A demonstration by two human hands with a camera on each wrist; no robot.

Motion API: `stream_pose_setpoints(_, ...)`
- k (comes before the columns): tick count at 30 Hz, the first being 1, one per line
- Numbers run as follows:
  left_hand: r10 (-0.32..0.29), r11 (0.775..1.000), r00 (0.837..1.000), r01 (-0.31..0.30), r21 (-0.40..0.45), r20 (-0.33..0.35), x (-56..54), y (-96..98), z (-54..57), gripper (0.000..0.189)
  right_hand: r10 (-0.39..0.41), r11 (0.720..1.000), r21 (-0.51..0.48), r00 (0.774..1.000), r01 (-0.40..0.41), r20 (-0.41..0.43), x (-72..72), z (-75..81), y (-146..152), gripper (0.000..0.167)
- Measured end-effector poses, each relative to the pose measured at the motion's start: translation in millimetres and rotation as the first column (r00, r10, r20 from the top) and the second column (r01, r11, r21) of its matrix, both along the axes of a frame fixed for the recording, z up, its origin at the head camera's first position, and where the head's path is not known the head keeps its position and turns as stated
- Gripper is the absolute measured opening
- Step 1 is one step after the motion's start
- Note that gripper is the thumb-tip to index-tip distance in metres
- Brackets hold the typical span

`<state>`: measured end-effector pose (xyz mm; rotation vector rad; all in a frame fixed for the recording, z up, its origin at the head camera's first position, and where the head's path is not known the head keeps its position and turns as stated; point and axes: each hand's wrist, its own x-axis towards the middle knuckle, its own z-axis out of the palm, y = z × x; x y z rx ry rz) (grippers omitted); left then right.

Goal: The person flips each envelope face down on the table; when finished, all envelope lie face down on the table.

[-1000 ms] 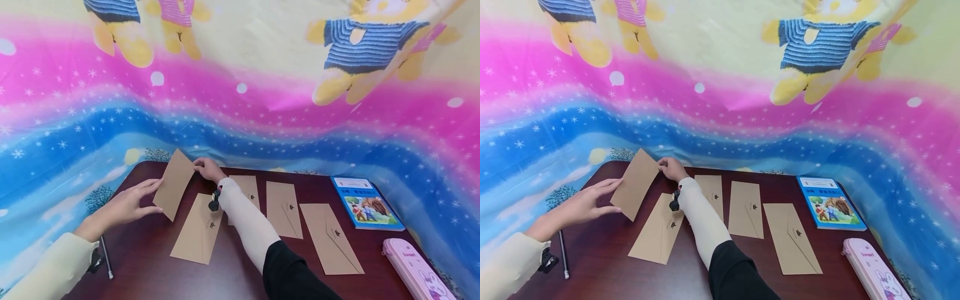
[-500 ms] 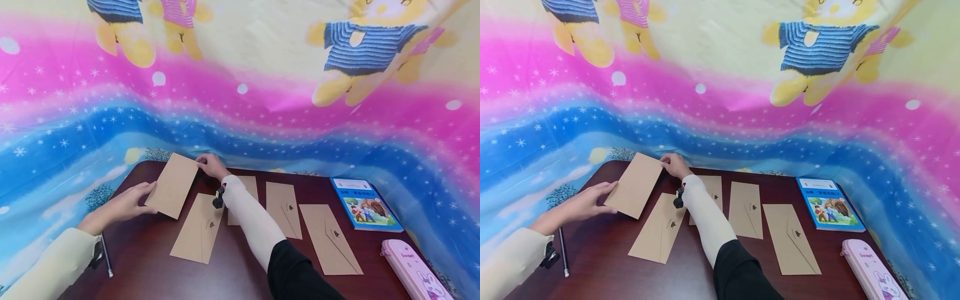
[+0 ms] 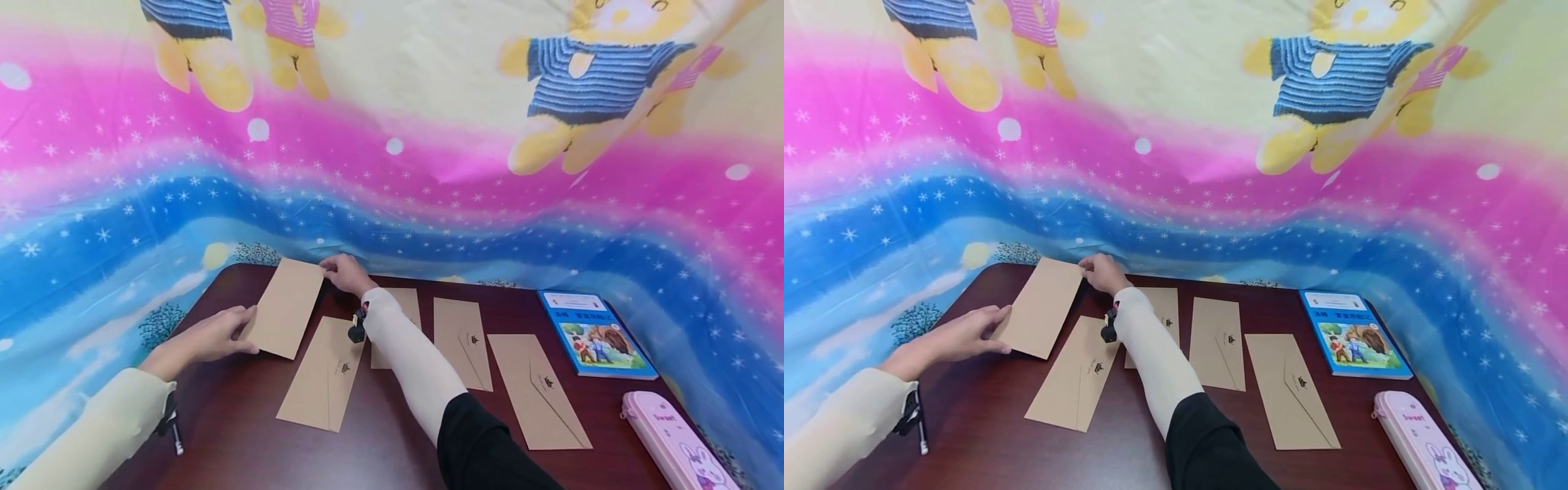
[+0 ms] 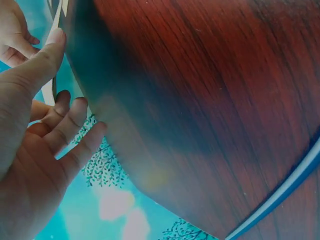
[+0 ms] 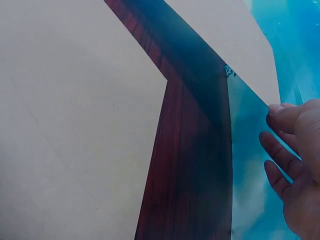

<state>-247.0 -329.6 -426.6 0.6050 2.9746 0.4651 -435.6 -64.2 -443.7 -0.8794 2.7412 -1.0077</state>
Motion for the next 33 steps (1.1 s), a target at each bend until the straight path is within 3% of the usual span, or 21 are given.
stream_pose_setpoints(8,0.003,1.0,0.993,-0.005,0.023,0.116,-1.5,-2.6,-8.0,0.088,0.067,0.987,0.151,0.996,-0.058,-0.059,1.6,-5.2,-1.9,0.035)
stream_pose_setpoints(13,0.007,1.0,0.991,-0.01,0.021,0.133,-4.7,-3.7,-12.7,0.081,0.102,0.966,0.243,0.993,-0.086,-0.054,2.8,-10.1,-0.8,0.034)
stream_pose_setpoints(19,0.022,1.0,0.988,-0.022,0.003,0.15,-9.2,2.8,-18.1,0.036,0.139,0.926,0.362,0.988,-0.109,-0.059,6.6,-15.4,0.7,0.037)
stream_pose_setpoints(26,0.04,0.998,0.985,-0.032,-0.053,0.165,-16.9,6.7,-20.1,0.041,0.172,0.867,0.485,0.982,-0.113,-0.079,8.3,-22.0,-1.4,0.044)
stream_pose_setpoints(33,0.042,0.995,0.976,-0.022,-0.098,0.211,-21.0,10.5,-17.4,0.035,0.194,0.814,0.568,0.979,-0.121,-0.07,14.1,-19.7,-2.5,0.048)
